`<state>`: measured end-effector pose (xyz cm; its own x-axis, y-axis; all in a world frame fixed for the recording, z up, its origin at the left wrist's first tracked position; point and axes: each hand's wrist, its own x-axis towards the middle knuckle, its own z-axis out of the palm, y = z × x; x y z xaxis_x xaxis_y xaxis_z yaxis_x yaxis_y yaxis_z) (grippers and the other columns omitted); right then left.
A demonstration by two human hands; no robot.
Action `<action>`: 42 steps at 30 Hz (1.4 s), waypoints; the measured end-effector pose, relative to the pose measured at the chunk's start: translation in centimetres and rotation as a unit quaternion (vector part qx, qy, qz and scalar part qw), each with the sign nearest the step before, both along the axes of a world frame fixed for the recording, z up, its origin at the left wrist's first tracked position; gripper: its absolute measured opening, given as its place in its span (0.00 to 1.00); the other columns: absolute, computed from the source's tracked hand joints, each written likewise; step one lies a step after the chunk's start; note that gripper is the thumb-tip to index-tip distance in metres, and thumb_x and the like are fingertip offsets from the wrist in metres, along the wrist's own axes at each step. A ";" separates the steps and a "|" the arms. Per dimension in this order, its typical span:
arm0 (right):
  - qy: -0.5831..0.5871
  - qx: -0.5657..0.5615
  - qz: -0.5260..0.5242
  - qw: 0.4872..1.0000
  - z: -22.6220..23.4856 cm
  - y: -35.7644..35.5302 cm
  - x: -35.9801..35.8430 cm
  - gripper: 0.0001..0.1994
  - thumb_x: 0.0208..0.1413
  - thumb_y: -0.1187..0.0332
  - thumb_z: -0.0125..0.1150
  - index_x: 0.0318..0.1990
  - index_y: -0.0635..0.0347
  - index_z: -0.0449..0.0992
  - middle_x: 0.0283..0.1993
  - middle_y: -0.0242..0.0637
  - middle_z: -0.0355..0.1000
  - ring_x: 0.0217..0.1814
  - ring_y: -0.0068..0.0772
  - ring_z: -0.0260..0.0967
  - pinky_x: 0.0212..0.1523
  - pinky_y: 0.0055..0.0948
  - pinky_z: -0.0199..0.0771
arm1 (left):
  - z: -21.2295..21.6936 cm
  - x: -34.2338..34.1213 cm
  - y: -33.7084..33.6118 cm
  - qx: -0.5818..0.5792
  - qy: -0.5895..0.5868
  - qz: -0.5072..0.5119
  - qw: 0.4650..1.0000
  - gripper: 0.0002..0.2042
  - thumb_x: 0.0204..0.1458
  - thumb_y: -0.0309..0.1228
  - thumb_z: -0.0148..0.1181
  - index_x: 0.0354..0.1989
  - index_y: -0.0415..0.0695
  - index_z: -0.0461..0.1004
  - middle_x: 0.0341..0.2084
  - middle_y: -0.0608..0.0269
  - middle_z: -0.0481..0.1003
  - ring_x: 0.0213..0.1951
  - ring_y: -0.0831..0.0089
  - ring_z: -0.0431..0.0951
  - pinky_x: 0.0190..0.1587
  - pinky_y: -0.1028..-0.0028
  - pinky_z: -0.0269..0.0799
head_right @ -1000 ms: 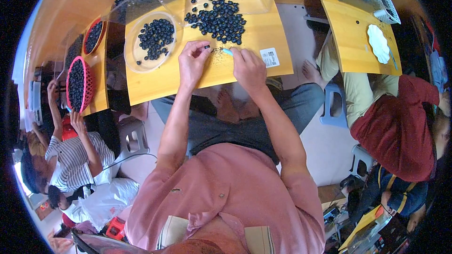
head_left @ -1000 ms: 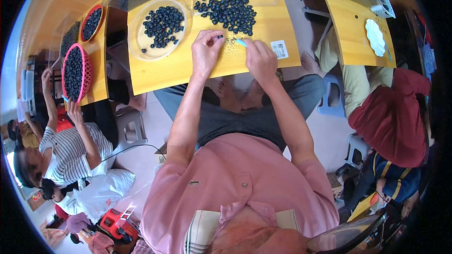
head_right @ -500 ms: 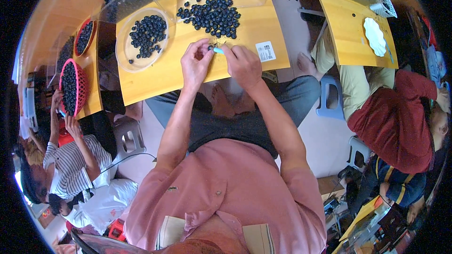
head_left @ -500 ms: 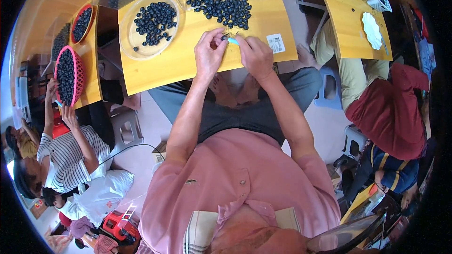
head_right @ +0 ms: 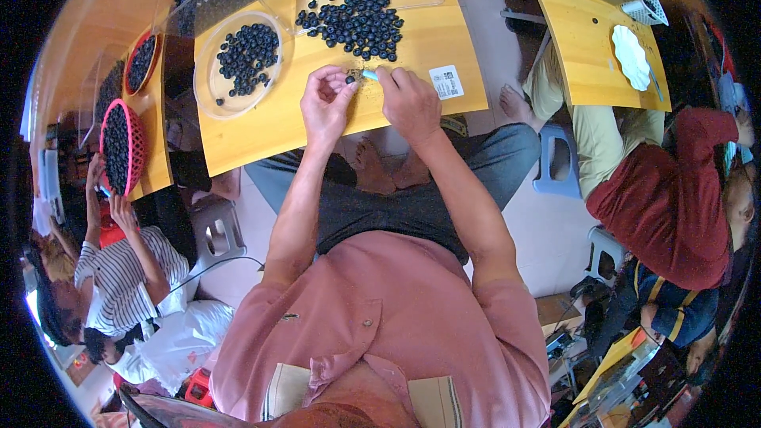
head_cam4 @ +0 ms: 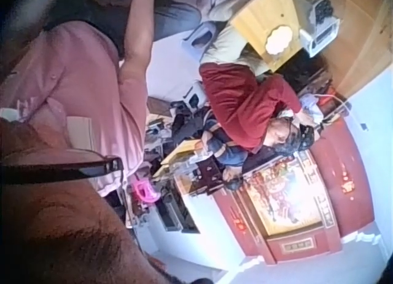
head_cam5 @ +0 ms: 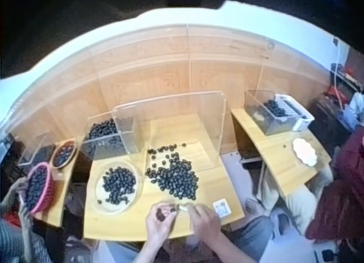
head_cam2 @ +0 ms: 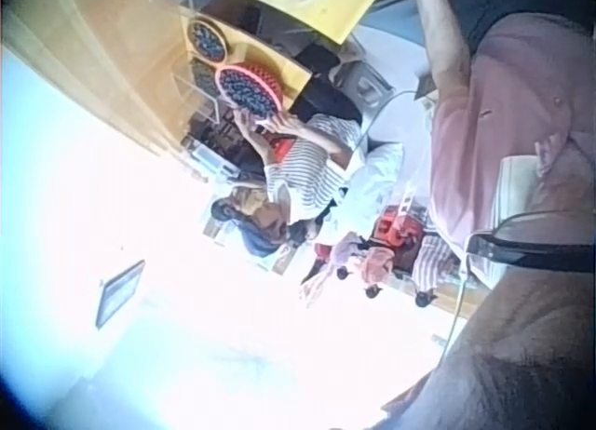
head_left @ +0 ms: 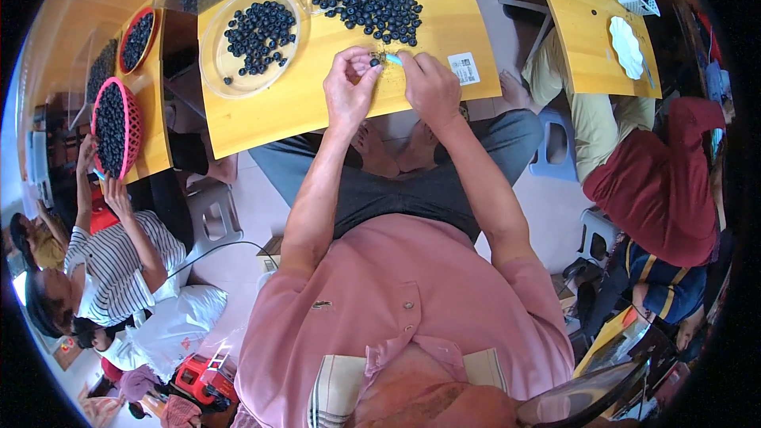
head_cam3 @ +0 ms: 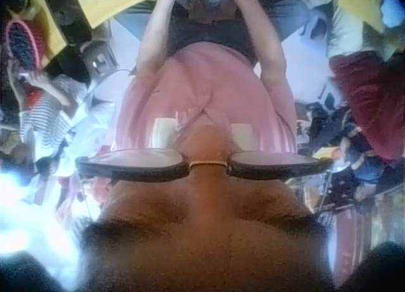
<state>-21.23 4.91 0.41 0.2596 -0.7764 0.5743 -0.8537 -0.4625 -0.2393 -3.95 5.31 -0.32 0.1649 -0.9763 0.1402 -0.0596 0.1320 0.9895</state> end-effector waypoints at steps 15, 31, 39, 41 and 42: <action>-0.010 -0.005 -0.003 1.000 0.1 0.0 0.0 0.13 0.55 0.72 0.65 0.48 0.55 0.81 0.31 0.32 0.68 0.34 0.34 0.74 0.33 0.36 0.76 | 1.2 0.5 0.1 -0.061 -0.119 0.013 0.991 0.08 0.55 0.18 0.71 0.43 0.36 0.84 0.43 0.62 0.79 0.42 0.77 0.79 0.46 0.77 0.77; -0.045 -0.010 -0.004 0.999 0.1 0.1 -0.3 0.12 0.55 0.74 0.66 0.47 0.56 0.82 0.30 0.34 0.68 0.33 0.36 0.74 0.34 0.38 0.75 | 5.5 6.2 -6.4 -0.177 -0.387 0.027 0.905 0.18 0.57 0.20 0.64 0.56 0.42 0.79 0.59 0.46 0.75 0.62 0.49 0.75 0.66 0.56 0.71; -0.052 -0.010 0.004 0.999 0.2 0.3 -0.1 0.11 0.56 0.74 0.66 0.46 0.56 0.82 0.30 0.34 0.67 0.33 0.37 0.73 0.34 0.38 0.76 | 1.9 2.6 -14.1 -0.141 -0.528 0.022 0.838 0.27 0.68 0.45 0.56 0.66 0.35 0.69 0.67 0.34 0.65 0.69 0.38 0.63 0.72 0.52 0.59; -0.054 -0.010 0.004 0.998 0.2 0.2 -0.1 0.10 0.56 0.74 0.66 0.46 0.56 0.82 0.30 0.34 0.67 0.34 0.37 0.73 0.34 0.39 0.76 | 1.8 2.8 -14.9 -0.101 -0.545 0.004 0.832 0.28 0.68 0.48 0.54 0.67 0.36 0.69 0.69 0.36 0.63 0.71 0.41 0.61 0.73 0.51 0.57; -0.060 -0.017 0.001 0.998 0.2 0.3 -0.1 0.10 0.55 0.73 0.67 0.46 0.55 0.82 0.30 0.34 0.67 0.33 0.37 0.73 0.34 0.39 0.75 | 1.5 2.8 -15.0 -0.069 -0.557 0.004 0.828 0.28 0.68 0.47 0.54 0.67 0.37 0.68 0.71 0.37 0.62 0.72 0.41 0.60 0.74 0.51 0.55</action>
